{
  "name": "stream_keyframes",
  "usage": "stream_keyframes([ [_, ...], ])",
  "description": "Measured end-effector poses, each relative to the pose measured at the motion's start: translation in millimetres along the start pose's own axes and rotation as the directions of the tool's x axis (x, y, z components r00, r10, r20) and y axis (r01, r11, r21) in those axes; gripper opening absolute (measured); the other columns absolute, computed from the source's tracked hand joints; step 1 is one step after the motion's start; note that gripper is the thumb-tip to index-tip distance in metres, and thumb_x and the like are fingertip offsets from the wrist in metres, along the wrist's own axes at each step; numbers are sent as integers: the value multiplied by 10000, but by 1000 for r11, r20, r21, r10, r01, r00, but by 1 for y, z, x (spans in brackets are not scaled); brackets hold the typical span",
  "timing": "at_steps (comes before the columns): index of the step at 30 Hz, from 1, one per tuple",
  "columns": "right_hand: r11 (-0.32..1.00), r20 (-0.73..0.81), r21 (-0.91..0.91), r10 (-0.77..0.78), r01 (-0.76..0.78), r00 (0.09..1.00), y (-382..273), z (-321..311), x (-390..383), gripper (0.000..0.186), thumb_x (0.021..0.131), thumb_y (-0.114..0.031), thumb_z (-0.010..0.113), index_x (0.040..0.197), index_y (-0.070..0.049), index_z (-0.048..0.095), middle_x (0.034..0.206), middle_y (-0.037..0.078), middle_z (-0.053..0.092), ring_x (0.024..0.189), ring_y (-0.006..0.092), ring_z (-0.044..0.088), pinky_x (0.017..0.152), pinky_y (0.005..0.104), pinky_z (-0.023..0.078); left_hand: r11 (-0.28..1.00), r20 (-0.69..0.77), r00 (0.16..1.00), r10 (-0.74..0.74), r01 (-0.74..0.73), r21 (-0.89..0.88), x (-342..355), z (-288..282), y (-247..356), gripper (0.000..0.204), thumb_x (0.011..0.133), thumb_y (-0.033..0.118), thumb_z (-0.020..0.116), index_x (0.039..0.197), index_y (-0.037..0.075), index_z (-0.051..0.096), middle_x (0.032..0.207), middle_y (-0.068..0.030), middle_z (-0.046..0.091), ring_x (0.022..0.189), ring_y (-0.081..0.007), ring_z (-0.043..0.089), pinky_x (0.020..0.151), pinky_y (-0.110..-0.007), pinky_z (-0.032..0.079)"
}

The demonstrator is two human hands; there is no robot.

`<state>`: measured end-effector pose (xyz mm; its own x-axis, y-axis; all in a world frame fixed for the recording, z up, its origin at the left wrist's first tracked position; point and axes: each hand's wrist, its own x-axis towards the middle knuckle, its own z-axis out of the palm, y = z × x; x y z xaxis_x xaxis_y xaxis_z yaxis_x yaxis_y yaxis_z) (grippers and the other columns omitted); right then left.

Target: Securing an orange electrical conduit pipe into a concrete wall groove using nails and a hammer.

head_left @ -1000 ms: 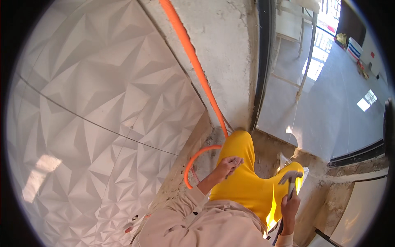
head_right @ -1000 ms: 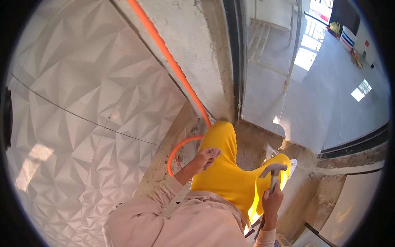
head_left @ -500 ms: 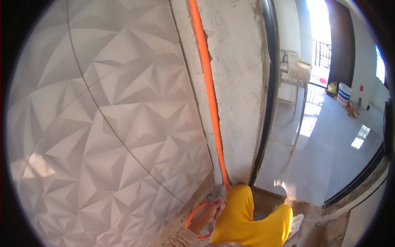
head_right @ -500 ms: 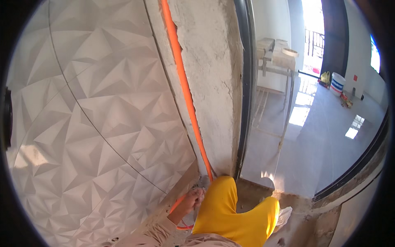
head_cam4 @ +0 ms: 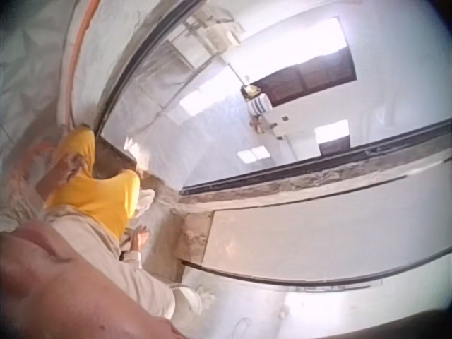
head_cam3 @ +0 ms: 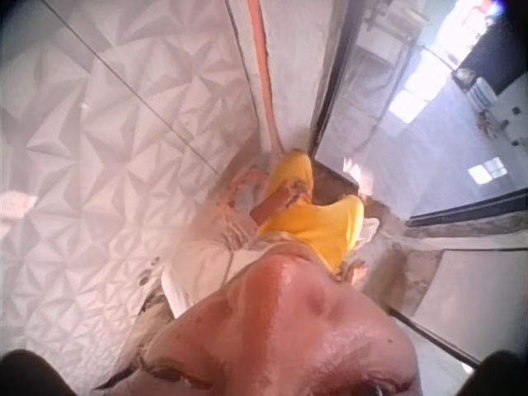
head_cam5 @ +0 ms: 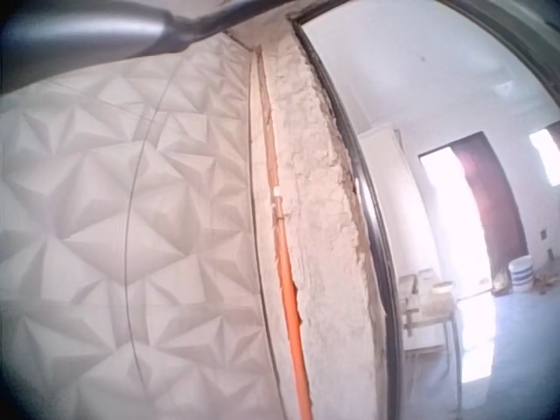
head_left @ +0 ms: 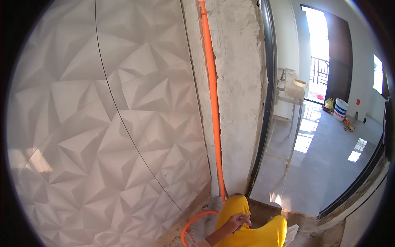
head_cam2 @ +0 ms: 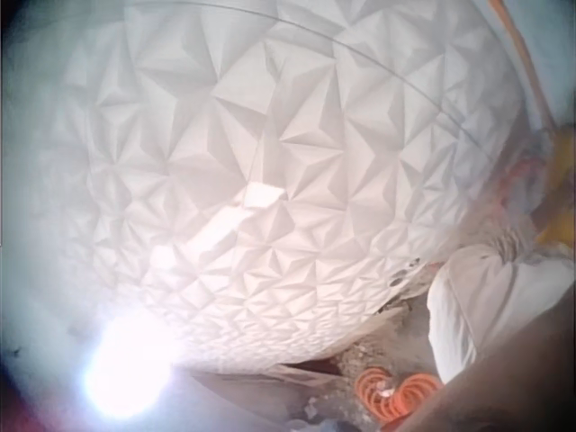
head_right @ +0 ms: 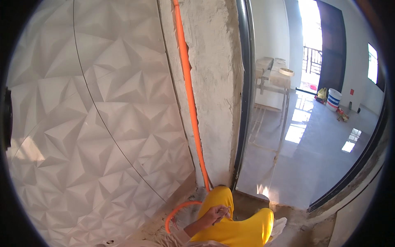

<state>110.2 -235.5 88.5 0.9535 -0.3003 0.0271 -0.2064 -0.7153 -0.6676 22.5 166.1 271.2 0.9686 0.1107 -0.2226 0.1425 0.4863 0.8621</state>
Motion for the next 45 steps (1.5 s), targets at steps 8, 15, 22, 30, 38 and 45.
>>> stream_keyframes([
  [8, 536, 423, 834, -773, 130, 473, -345, -23, -30, 275, 814, -87, 587, 1067, 21, 589, 839, 37, 587, 740, 106, 546, 657, 219, 439, 981, 34, 981, 192, -192, -14, 39, 34, 21, 140, 929, 220, 509, 934, 100, 580, 659, 45, 540, 447, -1, 357, 395, -159, 257],
  [15, 191, 74, 833, -969, 520, 237, -454, 1, -67, 93, 868, -55, 525, 863, 13, 590, 798, 67, 561, 708, 141, 552, 628, 239, 434, 840, -30, 861, 508, -503, -202, 29, 3, 66, 132, 916, 161, 507, 959, 75, 598, 675, 69, 491, 539, 10, 380, 455, -147, 269],
  [22, -414, -177, 25, -898, 910, -404, -601, -47, -78, 216, 728, -22, 540, 943, -10, 552, 896, 120, 556, 887, 304, 505, 781, 422, 400, 419, -362, 221, 905, -608, 674, 44, -38, 158, 256, 912, 190, 494, 1125, 68, 566, 845, -132, 624, 758, -215, 619, 707, -309, 472],
  [30, -523, -35, -567, -757, 636, -653, -687, -29, -59, 203, 771, -138, 498, 880, 1, 597, 1063, 151, 567, 1114, 299, 465, 1030, 470, 278, 211, -182, 202, 962, -132, 968, 76, -46, 203, 410, 911, 209, 465, 1312, 125, 436, 836, -153, 595, 679, -341, 582, 601, -410, 477],
  [38, -634, 50, -436, -726, 639, -686, -707, -41, -58, 178, 766, -106, 486, 873, 14, 563, 1121, 191, 542, 1152, 331, 447, 1062, 493, 237, 88, -83, 30, 996, -247, 965, 85, -53, 226, 401, 898, 214, 488, 1291, 136, 467, 757, -128, 576, 587, -316, 570, 504, -392, 465],
  [45, -703, 85, -474, -636, 531, -767, -710, -47, -44, 191, 748, -75, 505, 900, 26, 562, 1070, 192, 569, 1127, 341, 472, 1023, 457, 313, 16, -4, 61, 998, -204, 979, 69, -60, 256, 279, 838, 150, 597, 1106, 74, 611, 713, -120, 586, 585, -302, 568, 529, -374, 455],
])
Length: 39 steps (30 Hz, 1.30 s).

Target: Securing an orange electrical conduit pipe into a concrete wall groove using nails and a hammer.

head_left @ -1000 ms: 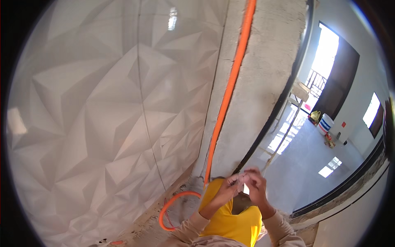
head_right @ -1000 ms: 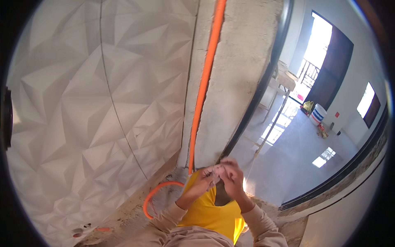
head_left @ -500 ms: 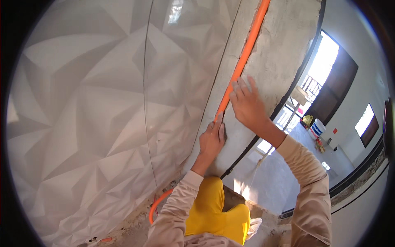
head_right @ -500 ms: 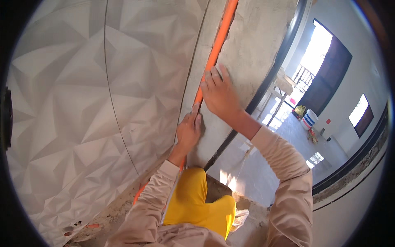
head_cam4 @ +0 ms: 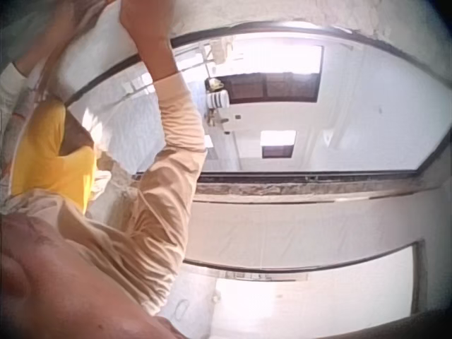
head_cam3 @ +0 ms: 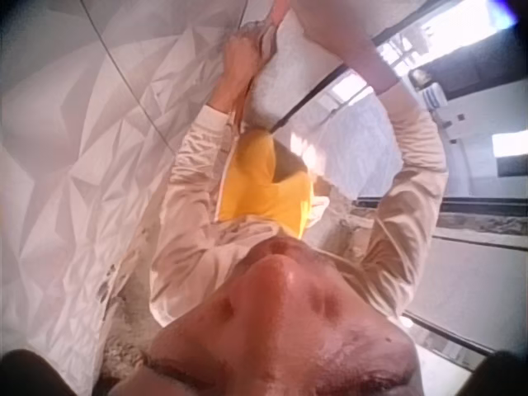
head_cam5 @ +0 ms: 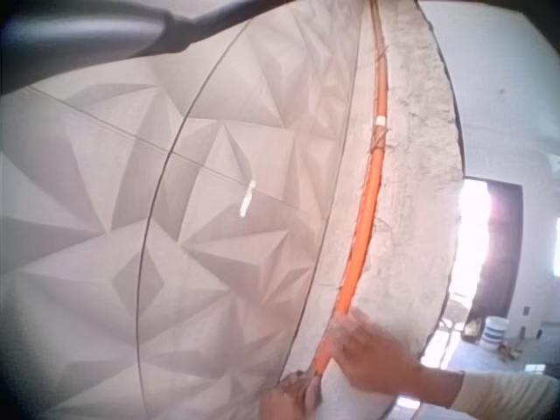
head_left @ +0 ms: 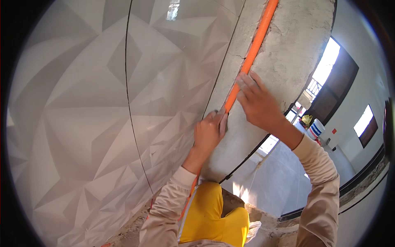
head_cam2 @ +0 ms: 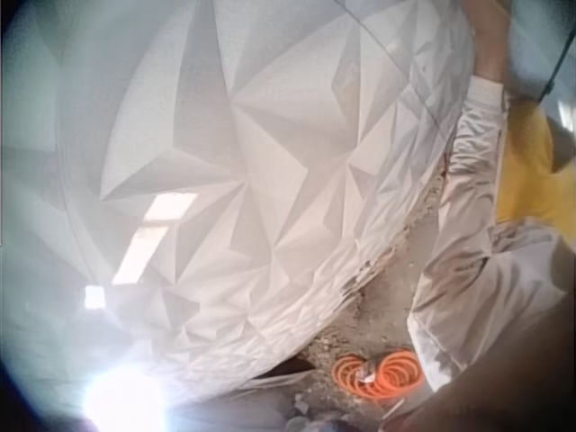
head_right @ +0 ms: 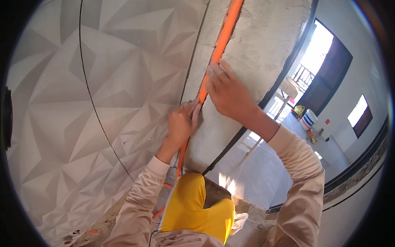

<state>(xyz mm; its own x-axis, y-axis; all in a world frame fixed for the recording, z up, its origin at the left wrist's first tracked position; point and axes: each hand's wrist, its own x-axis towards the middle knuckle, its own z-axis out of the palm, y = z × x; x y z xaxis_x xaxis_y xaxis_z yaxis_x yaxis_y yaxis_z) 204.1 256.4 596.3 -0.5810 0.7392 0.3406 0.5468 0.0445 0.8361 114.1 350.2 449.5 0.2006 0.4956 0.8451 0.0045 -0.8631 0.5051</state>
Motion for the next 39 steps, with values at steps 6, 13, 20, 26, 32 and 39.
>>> stream_keyframes([
  [6, 918, -71, 394, 69, -35, 995, 41, -30, 19, 165, 695, 41, 533, 852, -1, 560, 955, 154, 573, 976, 324, 516, 897, 390, 403, 972, -277, 955, 108, -160, -173, 54, 11, 6, 221, 755, 102, 691, 970, 81, 645, 606, -97, 521, 479, -261, 501, 460, -346, 403],
  [13, 976, -220, 5, 215, -219, 951, 52, -34, 37, 210, 652, -72, 681, 830, -46, 573, 769, 66, 499, 772, 247, 477, 706, 363, 329, 729, -115, 887, -447, 286, -622, 64, 14, 27, 194, 736, 93, 725, 785, 8, 558, 553, 81, 329, 507, -27, 272, 456, -208, 226],
  [20, 941, -160, 31, 338, -337, 928, 41, -3, 45, 382, 488, -241, 794, 757, -83, 574, 738, 35, 465, 767, 202, 448, 709, 354, 296, 663, 39, 876, -482, 393, -637, 70, 13, 30, 192, 731, 70, 726, 808, 11, 561, 500, 53, 363, 459, -40, 309, 423, -229, 264],
  [26, 949, -146, -23, 309, -315, 940, 41, -1, 49, 403, 512, -239, 795, 825, -96, 586, 789, 25, 482, 805, 196, 456, 728, 358, 298, 796, -65, 901, -429, 343, -499, 68, 11, 28, 216, 727, 72, 725, 832, 11, 547, 483, 29, 352, 459, -61, 303, 438, -242, 277],
  [32, 966, -384, 215, 219, -144, 897, 52, -4, 30, 247, 622, -183, 751, 721, -83, 548, 695, 26, 474, 713, 212, 454, 676, 344, 322, 924, -117, 966, -229, 179, -337, 33, 9, 14, 179, 766, 100, 686, 921, 29, 631, 546, -77, 482, 451, -133, 373, 452, -268, 342],
  [39, 916, -509, 348, 363, -199, 781, 31, -83, -9, 130, 715, -59, 620, 640, -71, 513, 583, 45, 418, 553, 221, 382, 575, 337, 297, 991, -132, 988, -84, 69, -112, 23, -3, 13, 291, 734, 120, 703, 989, 59, 576, 518, -80, 448, 414, -215, 413, 443, -328, 360],
])
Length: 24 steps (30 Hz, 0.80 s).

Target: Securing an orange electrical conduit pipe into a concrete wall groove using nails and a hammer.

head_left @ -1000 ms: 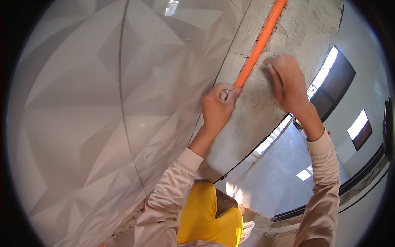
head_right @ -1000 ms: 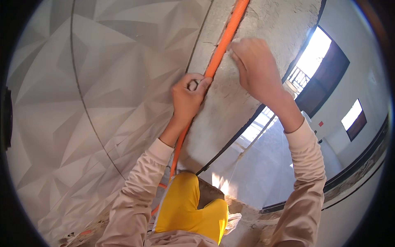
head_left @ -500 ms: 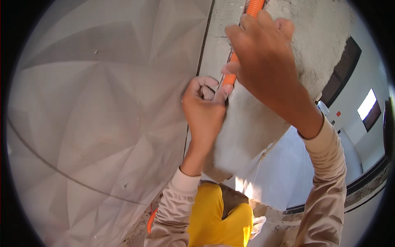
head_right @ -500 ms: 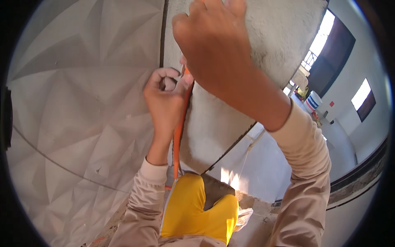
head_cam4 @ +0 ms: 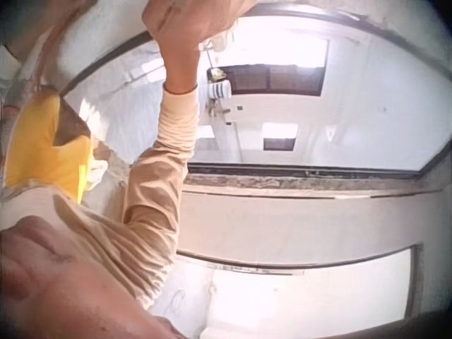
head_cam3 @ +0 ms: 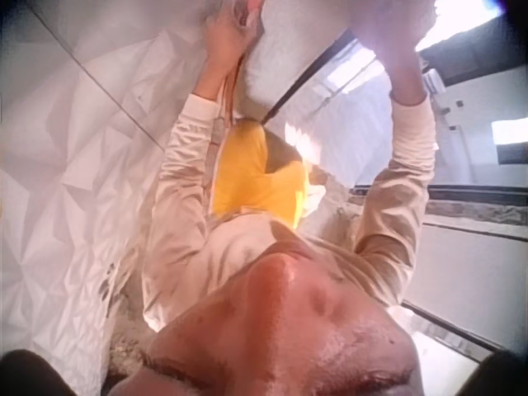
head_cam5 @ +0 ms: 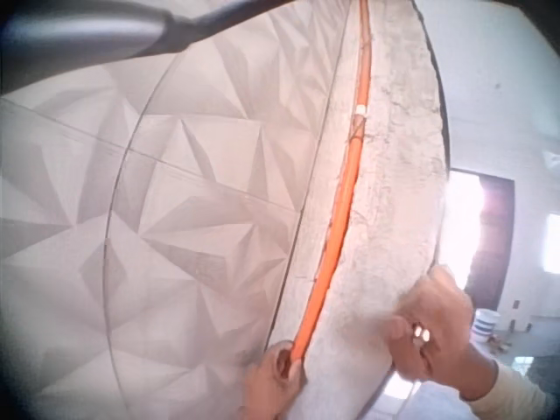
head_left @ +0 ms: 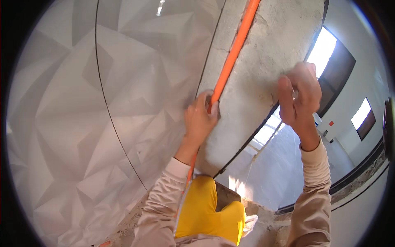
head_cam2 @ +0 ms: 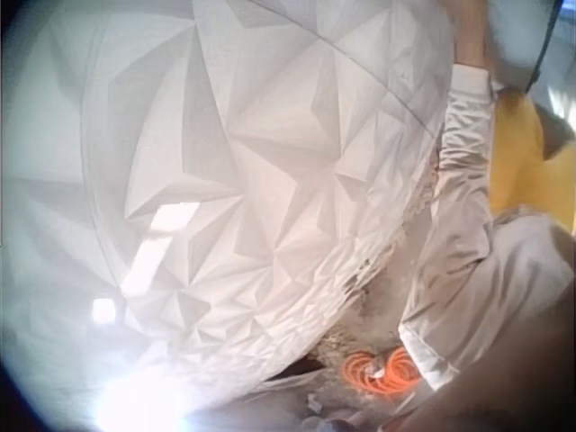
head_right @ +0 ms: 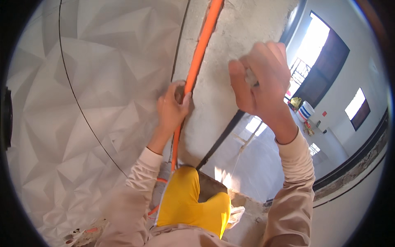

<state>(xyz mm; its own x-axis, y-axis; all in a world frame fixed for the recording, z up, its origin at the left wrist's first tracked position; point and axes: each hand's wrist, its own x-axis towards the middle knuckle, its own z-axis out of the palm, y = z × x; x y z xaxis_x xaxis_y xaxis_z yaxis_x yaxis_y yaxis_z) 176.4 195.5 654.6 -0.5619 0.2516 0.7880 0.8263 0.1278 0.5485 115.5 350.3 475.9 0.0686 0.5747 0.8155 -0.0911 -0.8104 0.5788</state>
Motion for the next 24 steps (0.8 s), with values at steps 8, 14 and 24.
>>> stream_keyframes([
  [8, 995, 153, 66, 65, -76, 986, -32, -23, -69, 151, 740, -67, 599, 628, -66, 498, 571, 58, 402, 520, 225, 343, 522, 342, 257, 925, 191, 978, -80, 2, 379, 12, -8, 10, 290, 730, 234, 660, 955, 95, 542, 757, -123, 624, 619, -321, 613, 541, -404, 476],
  [14, 852, 290, 199, 420, -484, 860, -61, -26, -142, 214, 777, -56, 586, 612, -42, 450, 553, 72, 380, 498, 238, 354, 509, 339, 271, 944, 149, 989, -15, -35, 329, 15, -11, 15, 288, 765, 266, 652, 965, 88, 544, 693, -122, 618, 597, -327, 609, 537, -403, 474],
  [24, 329, 476, 22, 827, -944, 299, -137, -52, -270, 275, 833, -136, 581, 639, 8, 449, 561, 123, 397, 477, 261, 409, 457, 340, 314, 953, 202, 977, -62, -2, 302, 25, -8, 14, 385, 732, 262, 698, 1014, 77, 514, 671, -133, 612, 599, -342, 604, 538, -425, 468],
])
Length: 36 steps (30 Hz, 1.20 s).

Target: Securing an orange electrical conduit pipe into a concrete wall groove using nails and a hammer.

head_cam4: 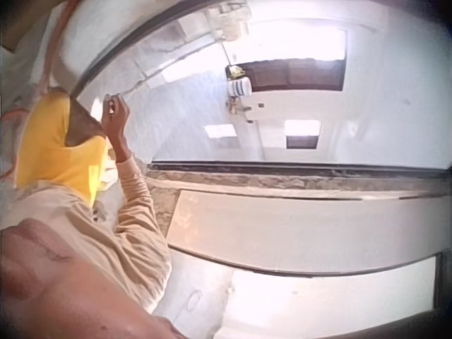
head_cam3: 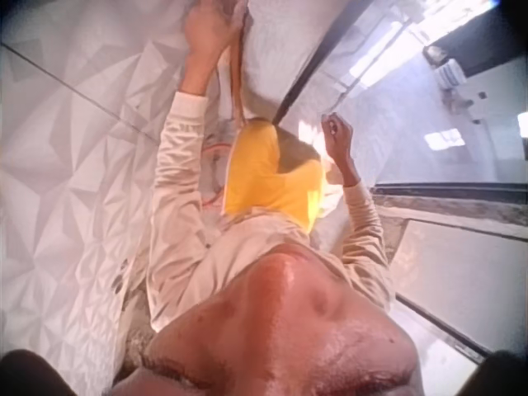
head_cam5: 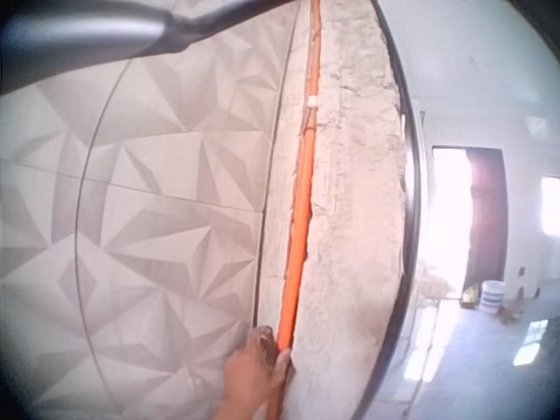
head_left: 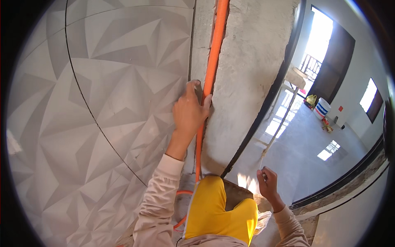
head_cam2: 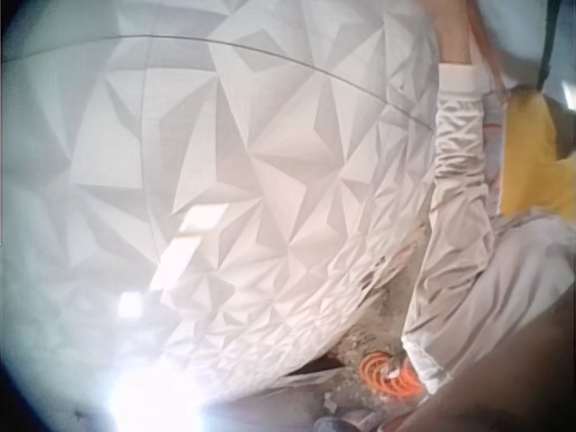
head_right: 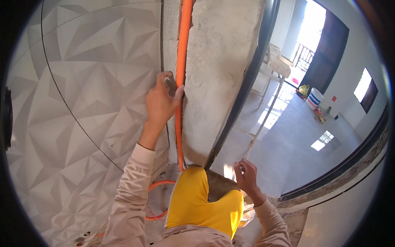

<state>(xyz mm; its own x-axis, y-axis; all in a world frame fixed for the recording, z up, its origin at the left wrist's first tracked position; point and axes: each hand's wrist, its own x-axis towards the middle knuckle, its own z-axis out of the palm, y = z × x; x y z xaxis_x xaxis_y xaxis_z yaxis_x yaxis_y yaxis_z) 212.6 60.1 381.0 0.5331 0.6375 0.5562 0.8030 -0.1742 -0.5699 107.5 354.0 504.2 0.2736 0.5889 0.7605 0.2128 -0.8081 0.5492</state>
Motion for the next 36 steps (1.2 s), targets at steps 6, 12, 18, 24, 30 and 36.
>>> stream_keyframes([
  [6, 992, -41, 13, 129, -129, 991, 34, 27, -63, 292, 845, -131, 572, 642, 23, 429, 544, 121, 376, 464, 212, 332, 464, 331, 293, 976, -14, 998, 65, -61, 211, 11, -9, 16, 347, 718, 210, 693, 992, 64, 539, 683, -127, 616, 620, -334, 611, 559, -423, 468],
  [12, 964, -48, 0, 265, -265, 963, 57, 45, -118, 293, 852, -152, 573, 648, 20, 455, 529, 115, 396, 467, 200, 365, 469, 334, 294, 965, -11, 1000, 26, -22, 261, 8, -6, 23, 331, 683, 222, 709, 937, 37, 606, 599, -111, 600, 582, -306, 593, 527, -388, 458],
  [18, 903, -47, 33, 430, -429, 902, 83, 55, -166, 317, 863, -171, 564, 642, 13, 431, 503, 92, 364, 472, 138, 342, 458, 329, 274, 999, -34, 999, -32, 31, -26, -26, 8, 0, 179, 738, 132, 664, 840, 60, 536, 531, -83, 514, 476, -282, 541, 485, -374, 415],
  [24, 872, -8, 29, 489, -488, 872, 83, 60, -181, 352, 853, -180, 582, 604, 5, 416, 500, 137, 402, 432, 229, 385, 449, 357, 296, 931, 197, 914, -354, 364, -20, -137, 34, -76, 248, 738, 179, 699, 847, 27, 537, 587, -81, 544, 505, -228, 535, 500, -350, 412],
  [30, 862, 50, 35, 504, -506, 862, 86, 69, -186, 352, 846, -159, 589, 588, 1, 411, 477, 103, 373, 432, 187, 343, 448, 347, 280, 941, 86, 942, -323, 329, -72, -175, 56, -99, 386, 726, 294, 737, 918, -6, 588, 814, -146, 658, 740, -291, 646, 656, -347, 491],
  [36, 912, 82, 0, 408, -409, 909, 77, 74, -175, 326, 847, -162, 585, 619, 22, 442, 490, 94, 374, 455, 142, 338, 447, 327, 274, 910, 278, 916, -288, 352, -218, -175, 60, -111, 436, 709, 349, 746, 947, 19, 590, 809, -134, 659, 753, -298, 645, 667, -347, 496],
])
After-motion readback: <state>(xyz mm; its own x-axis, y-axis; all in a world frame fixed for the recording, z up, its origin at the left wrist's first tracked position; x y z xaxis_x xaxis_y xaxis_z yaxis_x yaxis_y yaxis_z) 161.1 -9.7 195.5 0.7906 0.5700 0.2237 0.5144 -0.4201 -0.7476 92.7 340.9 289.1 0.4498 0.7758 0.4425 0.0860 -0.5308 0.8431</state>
